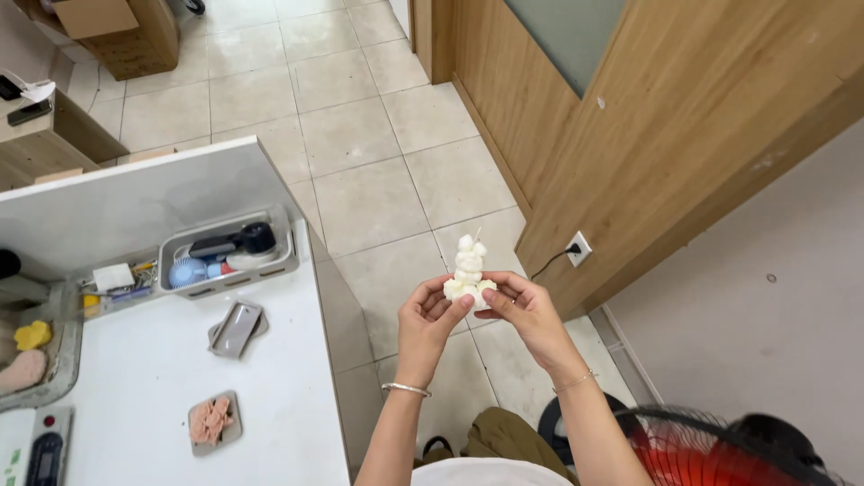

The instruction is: Placing various decorative candles onto a glass display shelf.

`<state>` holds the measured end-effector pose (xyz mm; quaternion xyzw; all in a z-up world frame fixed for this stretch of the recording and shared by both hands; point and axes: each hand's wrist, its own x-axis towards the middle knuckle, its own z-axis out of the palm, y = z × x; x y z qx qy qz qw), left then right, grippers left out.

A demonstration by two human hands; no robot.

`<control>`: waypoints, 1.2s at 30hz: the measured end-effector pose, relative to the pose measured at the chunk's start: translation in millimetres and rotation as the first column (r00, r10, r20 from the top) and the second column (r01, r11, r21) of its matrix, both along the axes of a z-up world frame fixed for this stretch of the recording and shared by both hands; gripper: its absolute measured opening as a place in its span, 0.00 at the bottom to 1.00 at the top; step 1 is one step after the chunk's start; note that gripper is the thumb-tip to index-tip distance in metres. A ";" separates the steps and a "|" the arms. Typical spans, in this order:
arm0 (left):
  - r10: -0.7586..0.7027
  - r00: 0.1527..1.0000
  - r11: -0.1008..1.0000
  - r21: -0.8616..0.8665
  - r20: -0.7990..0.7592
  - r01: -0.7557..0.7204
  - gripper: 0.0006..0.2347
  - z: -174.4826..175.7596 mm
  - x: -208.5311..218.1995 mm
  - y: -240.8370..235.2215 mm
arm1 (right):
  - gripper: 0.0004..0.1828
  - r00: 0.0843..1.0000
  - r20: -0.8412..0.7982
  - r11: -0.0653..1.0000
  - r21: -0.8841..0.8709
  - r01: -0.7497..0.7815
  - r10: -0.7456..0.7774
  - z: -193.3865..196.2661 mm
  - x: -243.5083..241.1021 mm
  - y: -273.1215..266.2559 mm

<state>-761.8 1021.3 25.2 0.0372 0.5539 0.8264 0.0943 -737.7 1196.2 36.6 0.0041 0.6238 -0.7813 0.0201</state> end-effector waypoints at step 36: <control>0.034 0.999 0.999 -0.001 -0.022 -0.034 0.23 7.7 -779.2 13.5 | 0.21 0.995 -0.026 0.984 0.150 -0.094 0.099 17.0 -801.6 24.0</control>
